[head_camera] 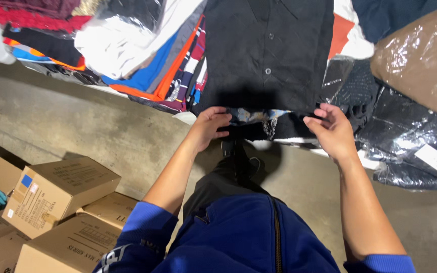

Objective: The person picks up several folded shirts one at a time from a table and places them into a cardboard box.

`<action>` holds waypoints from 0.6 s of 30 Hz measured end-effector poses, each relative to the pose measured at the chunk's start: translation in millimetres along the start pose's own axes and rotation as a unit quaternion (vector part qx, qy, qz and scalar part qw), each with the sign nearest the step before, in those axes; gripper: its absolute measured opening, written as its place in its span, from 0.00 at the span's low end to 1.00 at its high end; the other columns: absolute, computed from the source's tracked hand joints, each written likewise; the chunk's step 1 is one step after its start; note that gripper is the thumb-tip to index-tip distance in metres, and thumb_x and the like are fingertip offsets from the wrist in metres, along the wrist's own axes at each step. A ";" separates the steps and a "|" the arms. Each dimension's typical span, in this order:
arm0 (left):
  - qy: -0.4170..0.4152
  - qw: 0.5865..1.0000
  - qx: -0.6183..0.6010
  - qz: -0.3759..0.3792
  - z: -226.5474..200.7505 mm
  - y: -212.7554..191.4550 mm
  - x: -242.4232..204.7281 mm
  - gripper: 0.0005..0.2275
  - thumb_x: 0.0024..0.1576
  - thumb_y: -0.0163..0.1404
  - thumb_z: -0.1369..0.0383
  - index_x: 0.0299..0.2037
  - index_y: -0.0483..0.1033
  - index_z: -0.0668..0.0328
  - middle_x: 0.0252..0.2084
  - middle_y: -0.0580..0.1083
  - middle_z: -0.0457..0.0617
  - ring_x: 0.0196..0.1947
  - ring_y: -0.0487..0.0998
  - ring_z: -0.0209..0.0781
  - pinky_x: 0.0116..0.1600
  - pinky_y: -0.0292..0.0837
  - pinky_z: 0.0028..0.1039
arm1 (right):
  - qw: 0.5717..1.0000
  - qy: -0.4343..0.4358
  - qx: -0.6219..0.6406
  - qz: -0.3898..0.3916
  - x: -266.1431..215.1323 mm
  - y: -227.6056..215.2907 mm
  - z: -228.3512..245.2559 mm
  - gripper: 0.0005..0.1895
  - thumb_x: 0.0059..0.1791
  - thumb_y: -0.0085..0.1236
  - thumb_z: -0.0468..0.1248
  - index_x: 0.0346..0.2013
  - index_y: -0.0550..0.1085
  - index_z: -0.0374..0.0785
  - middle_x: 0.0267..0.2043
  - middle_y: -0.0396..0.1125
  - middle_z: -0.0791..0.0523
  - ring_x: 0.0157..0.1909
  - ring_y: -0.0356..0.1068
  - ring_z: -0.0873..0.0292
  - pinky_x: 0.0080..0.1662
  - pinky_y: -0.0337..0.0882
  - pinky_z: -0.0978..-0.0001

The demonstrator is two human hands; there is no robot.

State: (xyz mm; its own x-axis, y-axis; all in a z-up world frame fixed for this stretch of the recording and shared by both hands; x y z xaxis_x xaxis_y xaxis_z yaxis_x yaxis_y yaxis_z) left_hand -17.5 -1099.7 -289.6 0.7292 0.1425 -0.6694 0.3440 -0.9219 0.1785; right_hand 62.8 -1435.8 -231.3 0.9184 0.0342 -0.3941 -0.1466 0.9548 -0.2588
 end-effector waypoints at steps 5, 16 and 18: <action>-0.027 0.999 -0.030 -0.012 -14.1 1.3 -3.0 0.18 0.55 0.62 0.66 0.53 0.76 0.63 0.44 0.78 0.54 0.44 0.82 0.46 0.47 0.85 0.47 | 1.000 -0.007 -0.021 0.000 5.3 4.6 5.8 0.31 0.49 0.68 0.32 0.63 0.65 0.27 0.59 0.65 0.36 0.58 0.71 0.44 0.54 0.77 0.57; -0.120 0.963 -0.237 -0.032 8.2 -24.0 36.8 0.23 0.58 0.59 0.63 0.57 0.69 0.71 0.54 0.75 0.65 0.53 0.79 0.58 0.58 0.79 0.46 | 0.999 0.010 0.016 -0.030 39.8 17.9 -23.8 0.31 0.44 0.72 0.35 0.59 0.69 0.31 0.43 0.67 0.56 0.45 0.71 0.65 0.50 0.79 0.70; -0.101 0.964 -0.246 -0.017 9.0 -24.4 44.7 0.27 0.58 0.60 0.62 0.62 0.65 0.74 0.57 0.72 0.65 0.58 0.75 0.56 0.64 0.74 0.45 | 0.995 0.028 0.097 -0.013 35.1 27.5 -10.2 0.29 0.46 0.69 0.30 0.58 0.68 0.28 0.41 0.69 0.53 0.43 0.72 0.62 0.50 0.80 0.67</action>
State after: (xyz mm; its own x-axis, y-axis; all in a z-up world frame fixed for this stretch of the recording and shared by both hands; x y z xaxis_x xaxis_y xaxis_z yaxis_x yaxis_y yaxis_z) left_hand 1.3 -1074.1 -330.3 0.5991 0.0515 -0.7990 0.6417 -0.6276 0.4408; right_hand 87.2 -1411.4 -261.2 0.8983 -0.0023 -0.4393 -0.0448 0.9943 -0.0968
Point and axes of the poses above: each hand's wrist, its own x-axis towards the middle knuckle, its own y-axis out of the palm, z = x × y, the point moved 3 cm from there along x, towards the middle knuckle
